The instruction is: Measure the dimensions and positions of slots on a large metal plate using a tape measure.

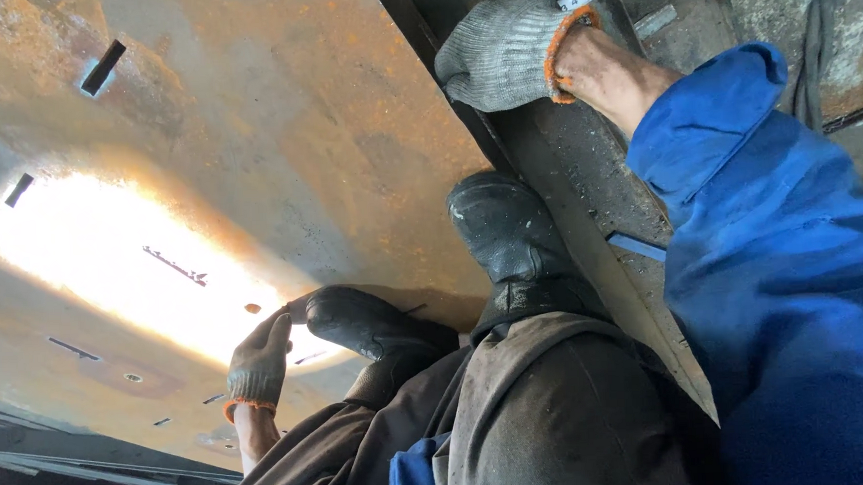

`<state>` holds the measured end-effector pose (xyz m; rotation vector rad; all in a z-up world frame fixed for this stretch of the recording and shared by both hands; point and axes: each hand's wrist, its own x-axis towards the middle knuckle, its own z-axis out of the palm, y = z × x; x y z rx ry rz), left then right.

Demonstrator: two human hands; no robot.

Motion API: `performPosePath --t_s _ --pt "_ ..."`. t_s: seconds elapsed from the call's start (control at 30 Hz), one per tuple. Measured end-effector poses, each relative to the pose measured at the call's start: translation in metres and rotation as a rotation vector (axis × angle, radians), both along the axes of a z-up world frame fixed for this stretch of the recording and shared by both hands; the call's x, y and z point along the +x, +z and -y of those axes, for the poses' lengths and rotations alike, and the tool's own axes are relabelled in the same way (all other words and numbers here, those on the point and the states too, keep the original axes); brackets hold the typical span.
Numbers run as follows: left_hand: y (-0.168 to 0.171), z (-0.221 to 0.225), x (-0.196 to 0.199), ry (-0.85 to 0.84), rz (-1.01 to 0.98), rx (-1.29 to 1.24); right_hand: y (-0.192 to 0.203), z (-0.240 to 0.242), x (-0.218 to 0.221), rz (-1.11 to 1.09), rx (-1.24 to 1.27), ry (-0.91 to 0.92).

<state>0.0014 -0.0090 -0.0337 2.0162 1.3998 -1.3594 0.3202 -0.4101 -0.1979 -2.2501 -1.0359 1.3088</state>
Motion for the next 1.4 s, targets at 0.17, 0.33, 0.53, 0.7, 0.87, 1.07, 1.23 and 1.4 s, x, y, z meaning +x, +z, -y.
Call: performPosePath --t_s 0.17,0.33,0.53,0.7,0.87,1.07,1.23,1.4 --pt "0.001 0.004 0.004 0.016 -0.016 0.015 0.005 0.002 0.000 0.000 0.004 -0.024" --pt "0.004 0.006 0.009 0.005 -0.007 0.008 0.011 0.002 0.001 -0.008 0.004 -0.032" --pt "0.005 0.009 0.011 0.021 -0.033 0.026 0.004 -0.001 -0.004 -0.041 -0.082 -0.048" --pt "0.002 0.006 0.004 0.023 0.007 0.026 -0.004 0.002 -0.008 0.011 -0.079 -0.074" --pt "-0.007 -0.010 -0.022 0.203 0.142 -0.014 0.009 -0.002 0.002 -0.037 -0.011 -0.064" --pt "-0.009 -0.015 -0.037 0.400 0.260 -0.025 0.020 0.000 0.003 -0.113 0.006 -0.145" --pt "-0.013 -0.046 -0.080 0.476 0.265 0.058 0.015 -0.001 0.003 -0.120 0.037 -0.111" --pt "0.047 -0.037 -0.099 0.441 0.246 0.158 0.008 -0.006 0.004 -0.133 0.092 -0.048"
